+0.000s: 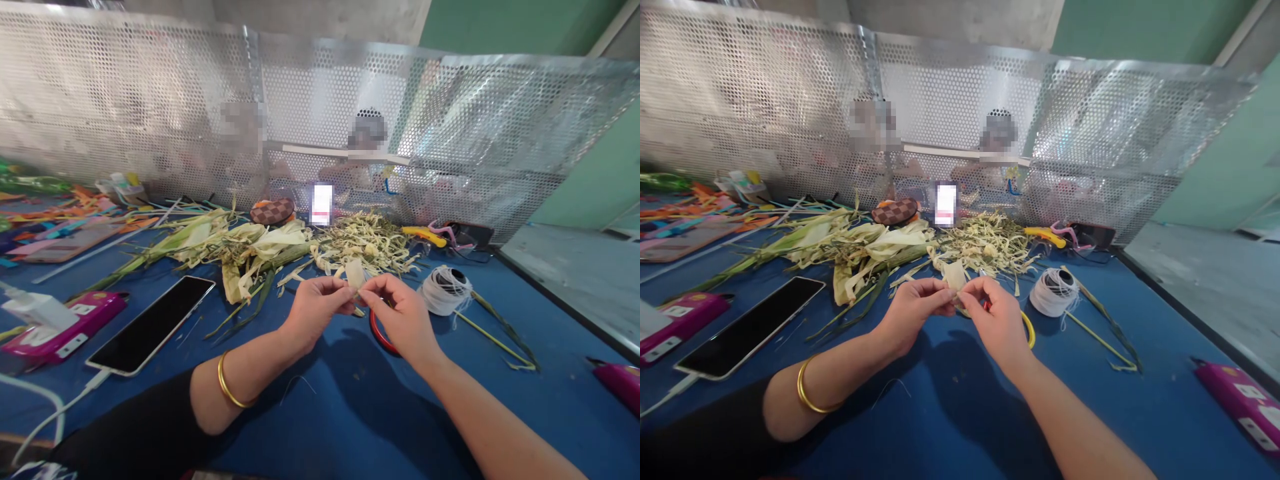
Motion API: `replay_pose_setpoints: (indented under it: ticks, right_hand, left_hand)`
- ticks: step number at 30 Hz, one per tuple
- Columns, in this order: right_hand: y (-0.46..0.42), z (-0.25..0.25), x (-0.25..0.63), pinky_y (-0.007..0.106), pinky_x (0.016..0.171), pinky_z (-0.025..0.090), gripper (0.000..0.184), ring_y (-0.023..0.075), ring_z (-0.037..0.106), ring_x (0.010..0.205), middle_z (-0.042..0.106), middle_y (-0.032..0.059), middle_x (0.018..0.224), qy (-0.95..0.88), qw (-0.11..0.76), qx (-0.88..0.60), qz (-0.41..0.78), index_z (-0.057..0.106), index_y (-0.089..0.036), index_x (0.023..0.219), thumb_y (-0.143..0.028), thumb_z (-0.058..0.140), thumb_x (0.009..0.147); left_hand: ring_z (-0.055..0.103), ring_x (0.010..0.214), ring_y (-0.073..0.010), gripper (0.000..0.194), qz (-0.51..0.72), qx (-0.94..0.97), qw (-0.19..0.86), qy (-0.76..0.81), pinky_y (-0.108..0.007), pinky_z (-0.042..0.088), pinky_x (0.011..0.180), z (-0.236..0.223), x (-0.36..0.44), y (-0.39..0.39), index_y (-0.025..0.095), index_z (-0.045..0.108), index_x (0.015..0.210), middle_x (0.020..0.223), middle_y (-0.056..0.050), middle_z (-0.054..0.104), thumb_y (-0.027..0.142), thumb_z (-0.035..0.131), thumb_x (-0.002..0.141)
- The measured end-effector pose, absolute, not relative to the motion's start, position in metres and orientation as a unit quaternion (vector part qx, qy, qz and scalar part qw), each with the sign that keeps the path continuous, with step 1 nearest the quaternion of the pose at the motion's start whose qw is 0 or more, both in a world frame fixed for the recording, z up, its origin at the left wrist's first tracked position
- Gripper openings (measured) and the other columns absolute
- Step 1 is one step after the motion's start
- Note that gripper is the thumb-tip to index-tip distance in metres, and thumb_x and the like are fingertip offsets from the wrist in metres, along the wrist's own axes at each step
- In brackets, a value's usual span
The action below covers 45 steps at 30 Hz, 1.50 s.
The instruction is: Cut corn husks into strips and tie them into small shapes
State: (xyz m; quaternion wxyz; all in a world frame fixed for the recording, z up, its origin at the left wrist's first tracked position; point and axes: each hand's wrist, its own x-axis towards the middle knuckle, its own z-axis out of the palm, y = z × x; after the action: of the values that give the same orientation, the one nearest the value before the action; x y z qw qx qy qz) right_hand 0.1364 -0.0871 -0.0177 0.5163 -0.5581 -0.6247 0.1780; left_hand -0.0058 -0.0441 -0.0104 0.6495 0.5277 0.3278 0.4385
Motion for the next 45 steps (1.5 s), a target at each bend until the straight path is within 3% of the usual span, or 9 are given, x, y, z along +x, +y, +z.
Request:
replay_pose_setpoints:
  ticks: [7,19,25,30,35,40,45]
  right_hand:
    - [-0.085,-0.016,0.137,0.027,0.057,0.043,0.01,0.0139,0.054,0.059,0.061,-0.0006,0.062,-0.588,0.545,-0.551,0.231,0.06,-0.019,0.071,-0.027,0.061,0.076]
    - [-0.082,-0.018,0.137,0.026,0.059,0.044,0.012,0.014,0.056,0.061,0.06,-0.002,0.063,-0.563,0.565,-0.536,0.277,0.057,-0.02,0.073,-0.03,0.062,0.076]
    - [-0.083,-0.022,0.137,0.028,0.061,0.044,0.009,0.0148,0.055,0.062,0.059,-0.0011,0.066,-0.61,0.543,-0.544,0.192,0.055,-0.021,0.078,-0.028,0.059,0.081]
    - [-0.085,-0.023,0.142,0.035,0.077,0.047,0.013,0.0197,0.061,0.083,0.066,0.0047,0.09,-0.704,0.487,-0.514,0.059,0.058,-0.023,0.097,-0.023,0.056,0.085]
    - [-0.085,-0.024,0.146,0.036,0.08,0.046,0.015,0.0202,0.059,0.088,0.065,0.0051,0.092,-0.762,0.431,-0.478,-0.067,0.062,-0.025,0.094,-0.019,0.049,0.09]
    - [-0.085,-0.026,0.146,0.035,0.078,0.046,0.014,0.0201,0.059,0.086,0.064,0.0049,0.088,-0.756,0.433,-0.484,-0.079,0.061,-0.024,0.088,-0.019,0.048,0.09]
    - [-0.084,-0.025,0.142,0.033,0.078,0.045,0.01,0.0197,0.058,0.085,0.063,0.0045,0.086,-0.737,0.458,-0.497,-0.018,0.058,-0.022,0.084,-0.02,0.049,0.089]
  left_hand:
    - [0.059,0.06,-0.0105,0.016,0.425,0.54,0.65,0.324,-0.023,0.049,0.063,-0.01,-0.006,-0.045,0.014,0.068,0.066,0.063,-0.001,0.065,0.029,0.074,0.064]
    - [0.053,0.057,-0.0079,0.017,0.441,0.563,0.618,0.326,-0.02,0.045,0.059,-0.015,-0.003,-0.043,0.014,0.064,0.061,0.058,0.002,0.061,0.029,0.071,0.066]
    - [0.057,0.057,-0.0099,0.015,0.424,0.509,0.657,0.36,-0.023,0.046,0.06,-0.014,-0.005,-0.044,0.013,0.065,0.064,0.061,-0.001,0.063,0.026,0.072,0.062]
    - [0.055,0.054,-0.0098,0.015,0.412,0.449,0.706,0.362,-0.022,0.045,0.054,-0.013,-0.007,-0.042,0.013,0.061,0.059,0.057,-0.001,0.059,0.024,0.071,0.061]
    - [0.054,0.054,-0.0095,0.012,0.393,0.423,0.735,0.356,-0.021,0.045,0.052,-0.013,-0.007,-0.042,0.013,0.061,0.06,0.058,-0.001,0.058,0.022,0.069,0.061]
    - [0.054,0.055,-0.009,0.011,0.379,0.407,0.755,0.348,-0.02,0.046,0.051,-0.015,-0.007,-0.043,0.013,0.063,0.062,0.059,-0.001,0.058,0.021,0.07,0.06]
    - [0.055,0.054,-0.0088,0.014,0.396,0.398,0.756,0.337,-0.022,0.049,0.055,-0.015,-0.006,-0.044,0.013,0.064,0.066,0.059,0.0,0.059,0.019,0.074,0.058]
